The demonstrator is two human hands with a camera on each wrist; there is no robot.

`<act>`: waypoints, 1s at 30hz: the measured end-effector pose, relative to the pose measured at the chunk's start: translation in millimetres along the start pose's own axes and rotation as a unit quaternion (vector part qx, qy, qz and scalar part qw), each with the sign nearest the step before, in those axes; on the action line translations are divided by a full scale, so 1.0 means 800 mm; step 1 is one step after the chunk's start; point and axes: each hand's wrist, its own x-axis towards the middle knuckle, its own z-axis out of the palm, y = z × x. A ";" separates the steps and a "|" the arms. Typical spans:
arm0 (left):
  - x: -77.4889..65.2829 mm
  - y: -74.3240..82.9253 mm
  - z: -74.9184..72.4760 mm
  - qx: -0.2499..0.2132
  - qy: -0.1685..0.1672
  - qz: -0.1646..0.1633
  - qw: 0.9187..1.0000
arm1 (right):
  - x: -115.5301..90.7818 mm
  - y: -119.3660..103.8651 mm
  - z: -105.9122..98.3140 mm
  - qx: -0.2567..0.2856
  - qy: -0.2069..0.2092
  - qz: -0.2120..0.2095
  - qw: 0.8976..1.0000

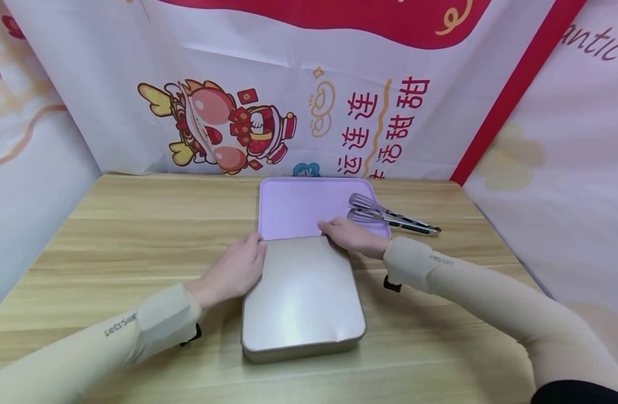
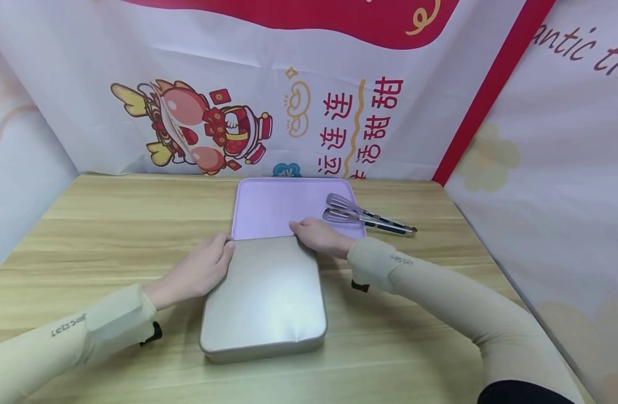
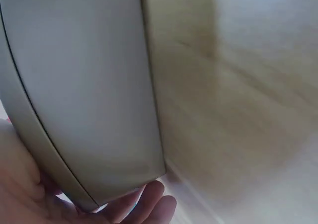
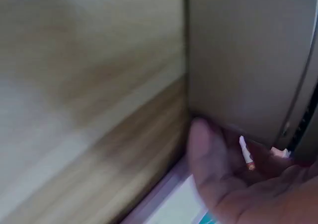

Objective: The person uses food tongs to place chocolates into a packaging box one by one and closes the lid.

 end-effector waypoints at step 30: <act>0.005 0.006 0.019 0.034 0.012 -0.008 0.999 | 0.015 0.006 0.038 -0.033 0.147 -0.004 0.989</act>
